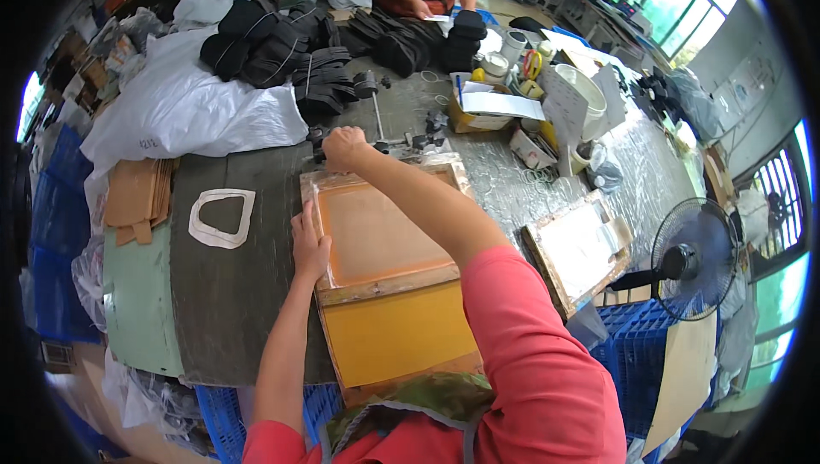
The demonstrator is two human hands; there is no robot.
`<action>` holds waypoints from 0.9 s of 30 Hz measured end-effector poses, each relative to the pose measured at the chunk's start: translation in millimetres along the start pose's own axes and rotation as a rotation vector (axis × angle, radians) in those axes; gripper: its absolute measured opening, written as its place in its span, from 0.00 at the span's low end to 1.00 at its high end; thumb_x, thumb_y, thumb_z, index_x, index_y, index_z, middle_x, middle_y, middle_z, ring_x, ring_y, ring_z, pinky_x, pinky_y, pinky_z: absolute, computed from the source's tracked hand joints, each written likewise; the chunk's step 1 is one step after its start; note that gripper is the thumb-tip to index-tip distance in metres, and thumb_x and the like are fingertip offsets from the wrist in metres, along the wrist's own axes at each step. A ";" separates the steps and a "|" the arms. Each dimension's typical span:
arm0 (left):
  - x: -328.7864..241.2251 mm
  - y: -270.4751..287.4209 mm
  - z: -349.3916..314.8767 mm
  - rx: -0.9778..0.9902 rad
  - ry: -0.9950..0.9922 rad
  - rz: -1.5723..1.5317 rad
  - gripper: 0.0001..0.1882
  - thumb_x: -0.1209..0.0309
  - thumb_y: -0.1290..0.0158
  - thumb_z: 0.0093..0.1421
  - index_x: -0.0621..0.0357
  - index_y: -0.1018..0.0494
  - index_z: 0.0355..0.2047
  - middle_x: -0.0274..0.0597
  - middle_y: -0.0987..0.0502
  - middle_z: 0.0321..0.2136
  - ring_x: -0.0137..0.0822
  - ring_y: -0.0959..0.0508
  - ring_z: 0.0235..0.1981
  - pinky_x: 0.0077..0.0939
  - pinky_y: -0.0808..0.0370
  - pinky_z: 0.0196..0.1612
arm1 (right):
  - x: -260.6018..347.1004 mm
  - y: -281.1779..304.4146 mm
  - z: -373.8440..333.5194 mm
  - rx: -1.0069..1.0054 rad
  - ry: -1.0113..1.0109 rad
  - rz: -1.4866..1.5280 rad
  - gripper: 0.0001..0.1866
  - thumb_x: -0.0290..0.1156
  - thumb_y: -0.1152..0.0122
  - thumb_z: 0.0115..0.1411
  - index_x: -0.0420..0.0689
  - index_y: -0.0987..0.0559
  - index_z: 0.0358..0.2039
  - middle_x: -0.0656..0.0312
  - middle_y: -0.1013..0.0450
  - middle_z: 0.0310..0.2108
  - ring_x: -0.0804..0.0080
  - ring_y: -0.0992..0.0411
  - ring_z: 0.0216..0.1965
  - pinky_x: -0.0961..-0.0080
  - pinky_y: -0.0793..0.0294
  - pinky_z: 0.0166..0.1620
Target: Aligning and positioning shoe components on a board for screen printing.
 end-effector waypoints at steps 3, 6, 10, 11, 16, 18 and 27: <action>-0.5 -1.6 0.1 0.009 -0.016 0.000 0.44 0.78 0.51 0.47 0.47 0.54 0.65 0.50 0.45 0.57 0.57 0.39 0.55 0.46 0.33 0.54 | -0.3 2.4 0.5 -0.024 -0.019 -0.032 0.13 0.31 0.36 0.44 0.44 0.17 0.32 0.52 0.22 0.36 0.59 0.23 0.42 0.67 0.23 0.41; -1.0 -1.2 -0.2 0.001 -0.024 0.020 0.43 0.78 0.51 0.48 0.47 0.54 0.65 0.50 0.45 0.57 0.57 0.39 0.55 0.46 0.33 0.54 | 4.1 -9.2 3.2 0.054 0.004 -0.017 0.12 0.35 0.40 0.47 0.45 0.17 0.32 0.52 0.22 0.37 0.58 0.23 0.42 0.65 0.24 0.41; -0.4 -3.0 0.7 0.035 0.000 0.020 0.44 0.78 0.51 0.48 0.46 0.56 0.66 0.50 0.45 0.55 0.56 0.38 0.54 0.45 0.32 0.53 | -7.4 13.2 0.2 -0.211 -0.085 0.029 0.12 0.35 0.43 0.49 0.45 0.17 0.32 0.53 0.22 0.35 0.58 0.23 0.40 0.64 0.24 0.42; -0.9 -3.1 1.3 0.045 0.002 0.030 0.44 0.77 0.51 0.48 0.46 0.56 0.66 0.50 0.45 0.54 0.56 0.38 0.54 0.45 0.32 0.54 | -11.9 6.8 -0.7 -0.151 -0.093 0.088 0.12 0.35 0.43 0.50 0.45 0.17 0.33 0.52 0.22 0.35 0.56 0.23 0.40 0.63 0.24 0.42; -4.0 1.1 1.0 0.012 0.011 0.019 0.43 0.78 0.53 0.48 0.47 0.54 0.65 0.51 0.44 0.53 0.54 0.39 0.55 0.43 0.35 0.56 | 1.5 10.4 -18.1 -0.214 0.223 0.014 0.13 0.35 0.45 0.50 0.44 0.18 0.32 0.49 0.23 0.35 0.51 0.24 0.40 0.60 0.24 0.43; -4.1 2.0 -0.2 0.003 0.020 -0.001 0.43 0.78 0.54 0.48 0.47 0.53 0.65 0.50 0.43 0.52 0.52 0.39 0.57 0.40 0.37 0.59 | -3.4 10.1 -18.7 -0.224 0.220 0.037 0.12 0.35 0.45 0.50 0.45 0.18 0.33 0.49 0.23 0.34 0.51 0.24 0.40 0.60 0.24 0.43; -6.9 2.4 -1.1 0.017 0.013 0.049 0.42 0.76 0.52 0.49 0.47 0.53 0.65 0.50 0.43 0.53 0.53 0.39 0.56 0.40 0.37 0.58 | -24.9 6.2 -23.1 -0.391 -0.224 0.290 0.21 0.44 0.41 0.49 0.36 0.26 0.32 0.46 0.23 0.27 0.48 0.23 0.33 0.58 0.24 0.39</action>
Point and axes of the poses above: each hand's wrist, its own z-axis towards the middle knuckle, its own y-axis out of the back of the hand, x = y × z, the point moved 10 cm from there along z, towards the middle knuckle
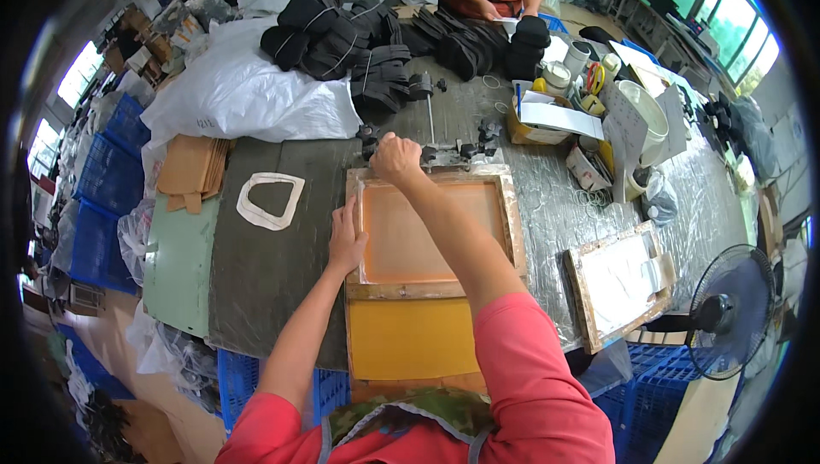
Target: Aligning and positioning shoe components on a board for screen printing.
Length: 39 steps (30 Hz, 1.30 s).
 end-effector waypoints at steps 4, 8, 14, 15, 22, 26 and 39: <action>0.8 -1.5 1.0 0.016 -0.005 0.007 0.41 0.76 0.52 0.50 0.50 0.53 0.65 0.51 0.44 0.53 0.55 0.38 0.56 0.42 0.36 0.57 | -8.5 11.6 1.7 0.150 0.193 -0.131 0.22 0.44 0.42 0.49 0.39 0.25 0.38 0.52 0.25 0.39 0.56 0.25 0.43 0.63 0.26 0.44; 4.1 -5.0 2.3 0.037 0.010 -0.022 0.40 0.75 0.53 0.51 0.50 0.54 0.65 0.53 0.45 0.54 0.57 0.39 0.56 0.45 0.35 0.56 | -10.3 27.5 -5.5 0.141 0.402 -0.101 0.19 0.38 0.39 0.47 0.44 0.24 0.40 0.55 0.29 0.44 0.56 0.30 0.49 0.61 0.29 0.49; 4.8 -5.0 0.3 0.059 0.038 0.007 0.41 0.74 0.52 0.51 0.47 0.55 0.65 0.52 0.46 0.55 0.56 0.40 0.56 0.43 0.35 0.56 | 11.8 5.5 -2.6 0.123 0.450 -0.035 0.09 0.30 0.41 0.45 0.40 0.20 0.28 0.47 0.24 0.32 0.49 0.24 0.37 0.61 0.24 0.41; 4.0 -3.5 1.0 0.038 0.034 0.012 0.41 0.74 0.52 0.51 0.47 0.55 0.65 0.52 0.46 0.55 0.56 0.40 0.56 0.43 0.35 0.56 | 13.8 7.1 -1.0 0.082 0.472 -0.028 0.09 0.30 0.41 0.45 0.40 0.20 0.28 0.47 0.24 0.32 0.49 0.24 0.37 0.61 0.24 0.41; 4.3 -3.9 0.6 0.027 0.024 -0.001 0.41 0.74 0.51 0.52 0.46 0.55 0.65 0.51 0.45 0.54 0.54 0.39 0.56 0.41 0.37 0.58 | 1.4 -1.9 1.2 0.026 0.121 -0.038 0.17 0.39 0.38 0.44 0.38 0.23 0.30 0.47 0.23 0.30 0.51 0.23 0.34 0.60 0.23 0.38; 3.7 -3.8 0.2 0.025 0.026 -0.002 0.41 0.75 0.50 0.52 0.46 0.55 0.65 0.51 0.44 0.53 0.52 0.38 0.56 0.38 0.37 0.58 | -8.1 0.3 -1.2 0.085 0.062 -0.026 0.22 0.43 0.38 0.47 0.38 0.27 0.36 0.47 0.23 0.32 0.51 0.23 0.37 0.59 0.24 0.39; 5.0 -4.9 0.6 0.040 0.041 0.025 0.42 0.77 0.51 0.51 0.44 0.54 0.65 0.48 0.44 0.54 0.53 0.36 0.55 0.43 0.32 0.53 | -61.8 23.9 -5.6 0.248 0.288 -0.169 0.15 0.41 0.40 0.48 0.43 0.19 0.31 0.51 0.22 0.32 0.53 0.23 0.37 0.61 0.24 0.40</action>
Point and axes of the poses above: each hand's wrist, its own z-axis towards the middle knuckle, its own y-axis out of the back of the hand, x = y × z, the point moved 10 cm from there along z, towards the middle knuckle
